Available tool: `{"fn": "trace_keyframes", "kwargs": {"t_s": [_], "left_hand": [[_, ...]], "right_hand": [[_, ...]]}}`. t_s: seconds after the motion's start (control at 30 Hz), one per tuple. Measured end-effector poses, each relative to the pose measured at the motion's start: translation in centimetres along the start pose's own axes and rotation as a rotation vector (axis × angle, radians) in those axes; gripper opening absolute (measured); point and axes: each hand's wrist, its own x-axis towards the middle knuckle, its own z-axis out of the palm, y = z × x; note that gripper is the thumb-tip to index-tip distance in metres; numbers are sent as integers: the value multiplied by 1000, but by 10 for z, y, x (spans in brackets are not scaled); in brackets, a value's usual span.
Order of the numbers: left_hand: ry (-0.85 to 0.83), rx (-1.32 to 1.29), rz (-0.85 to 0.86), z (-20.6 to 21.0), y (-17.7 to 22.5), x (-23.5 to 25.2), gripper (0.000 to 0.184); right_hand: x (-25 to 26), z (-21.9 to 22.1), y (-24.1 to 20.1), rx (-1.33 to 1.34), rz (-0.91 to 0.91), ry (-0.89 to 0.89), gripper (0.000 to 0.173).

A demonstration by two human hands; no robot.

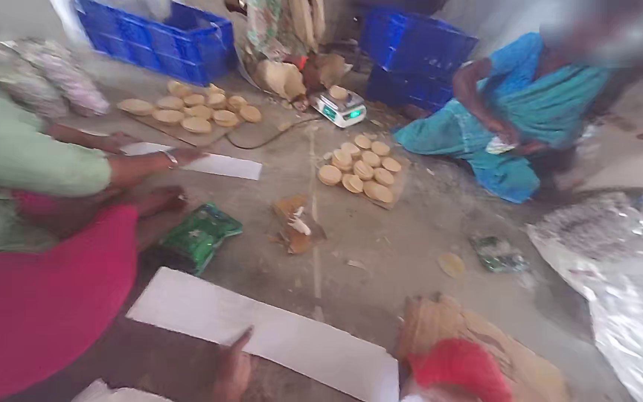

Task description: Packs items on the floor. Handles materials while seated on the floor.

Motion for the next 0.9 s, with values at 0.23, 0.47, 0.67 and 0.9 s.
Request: {"fn": "trace_keyframes", "kwargs": {"t_s": [0.23, 0.47, 0.67, 0.9], "left_hand": [[-12, -14, 34, -4, -7, 8, 64], [-12, -22, 46, -6, -6, 8, 62], [2, -35, 43, -4, -9, 9, 68], [22, -56, -5, -1, 2, 4, 69]], "right_hand": [[8, -11, 22, 278, -10, -27, 25], [11, -4, 13, 113, -96, 53, 17], [30, -22, 20, -147, -269, 48, 29], [101, -5, -39, 422, -82, -238, 23]]}}
